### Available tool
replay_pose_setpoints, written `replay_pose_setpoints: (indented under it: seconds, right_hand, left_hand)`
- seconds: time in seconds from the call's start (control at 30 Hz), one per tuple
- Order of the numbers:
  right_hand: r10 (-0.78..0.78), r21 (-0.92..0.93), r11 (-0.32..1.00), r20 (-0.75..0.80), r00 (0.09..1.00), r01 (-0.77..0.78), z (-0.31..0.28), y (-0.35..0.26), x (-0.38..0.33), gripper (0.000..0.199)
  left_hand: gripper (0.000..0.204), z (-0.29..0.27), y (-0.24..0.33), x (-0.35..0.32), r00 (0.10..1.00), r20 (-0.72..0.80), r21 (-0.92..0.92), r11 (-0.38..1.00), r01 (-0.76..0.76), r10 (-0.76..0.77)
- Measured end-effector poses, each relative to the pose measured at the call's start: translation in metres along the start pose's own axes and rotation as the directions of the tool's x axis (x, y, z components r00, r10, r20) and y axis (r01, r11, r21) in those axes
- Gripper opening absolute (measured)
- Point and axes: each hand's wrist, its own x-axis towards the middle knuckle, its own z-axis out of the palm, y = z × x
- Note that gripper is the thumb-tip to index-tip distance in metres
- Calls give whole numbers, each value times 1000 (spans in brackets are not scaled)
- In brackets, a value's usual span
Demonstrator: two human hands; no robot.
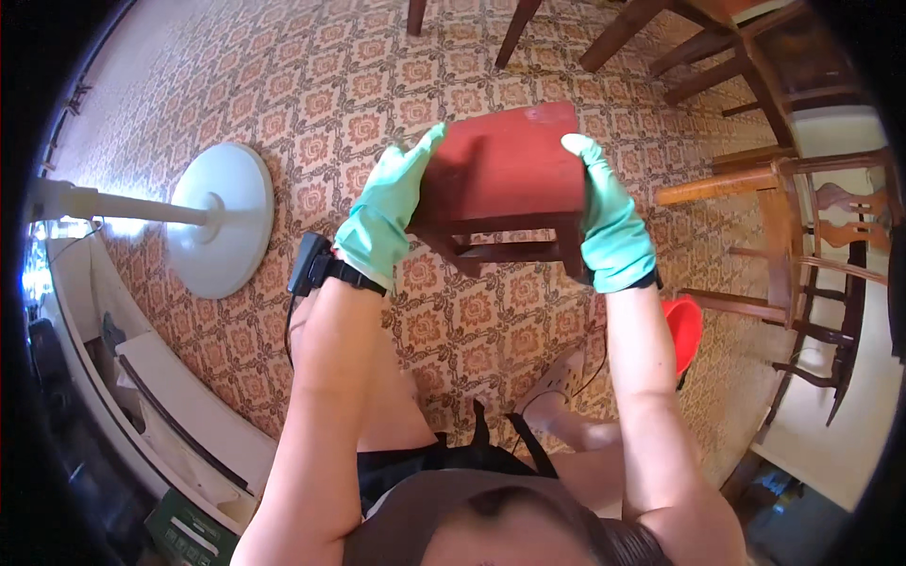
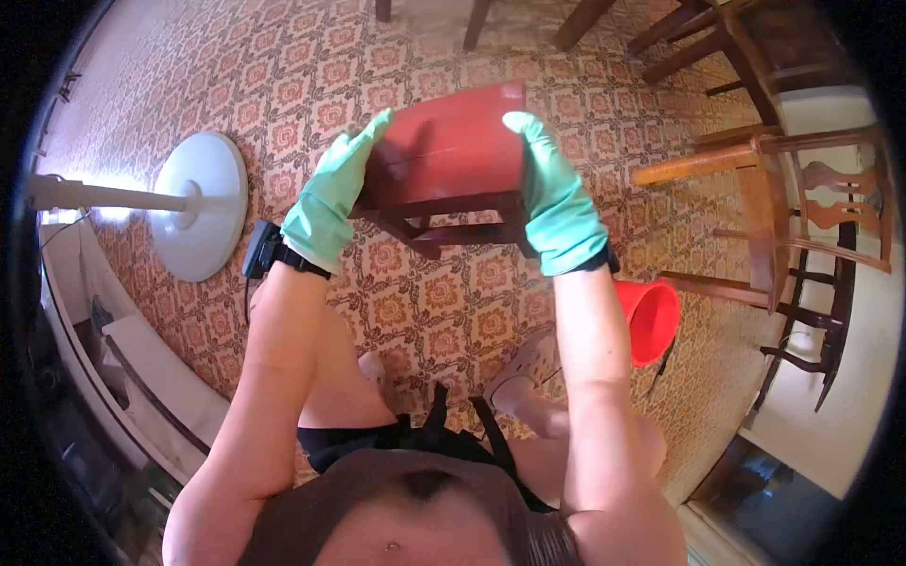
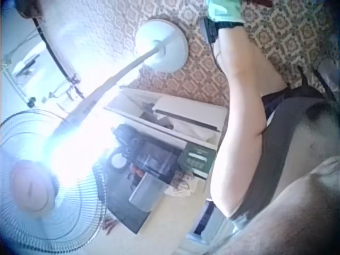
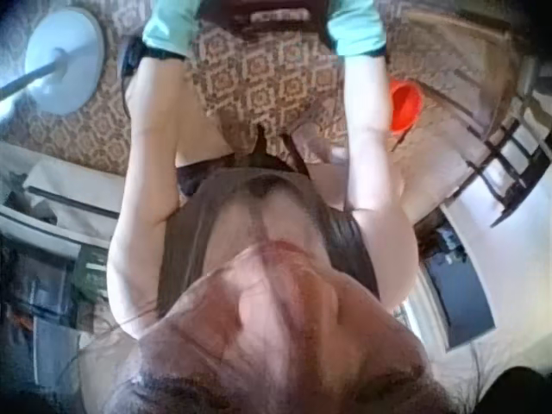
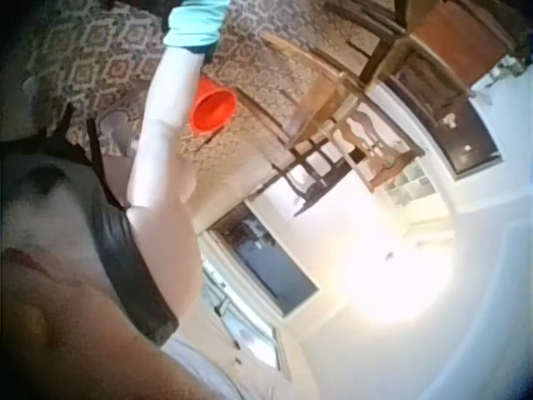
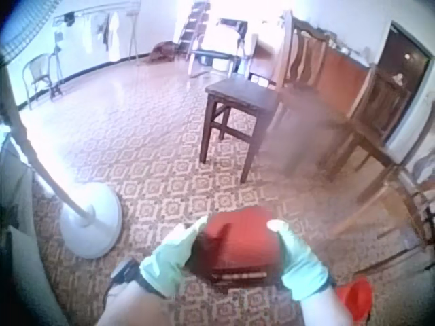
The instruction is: The person wipes a stool with a cloth, carries a bucket to a kitchen sink where they rinse the cloth and bucket under a faucet, and then carries the bucket back into the room to wipe the stool again.
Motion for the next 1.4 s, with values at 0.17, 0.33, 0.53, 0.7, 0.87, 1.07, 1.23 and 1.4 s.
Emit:
replay_pose_setpoints:
  seconds: [0.17,0.33,0.53,0.7,0.87,1.07,1.23,1.4]
  right_hand:
    - [-34,-92,995,72,997,40,-37,-41,20,39]
    - [2,145,989,11,1000,-4,-109,-72,47,40]
    - [-782,-594,580,-215,585,557,-82,-61,-5,17]
    - [-853,-905,-55,263,451,423,-49,27,14,13]
    - [-675,-890,150,226,702,430,-32,110,-15,11]
    - [-496,-914,-392,308,812,107,-102,60,21,11]
    - [-657,-997,79,-36,753,21,-95,81,17,20]
    - [-646,-912,198,154,748,358,-34,146,-15,20]
  left_hand:
    - [49,21,10,2,765,530,-564,520,641,-367]
    - [53,39,20,-9,720,673,-677,251,692,-169]
    - [39,50,-5,-6,735,590,-763,66,642,-334]
    - [41,71,26,-10,706,512,-790,54,611,-490]
    - [43,74,32,-12,821,383,-891,64,449,-424]
    - [36,89,56,-22,838,294,-905,148,399,-460]
    - [33,76,53,-19,885,315,-904,176,389,-342]
    - [35,67,43,-21,905,334,-881,254,399,-264]
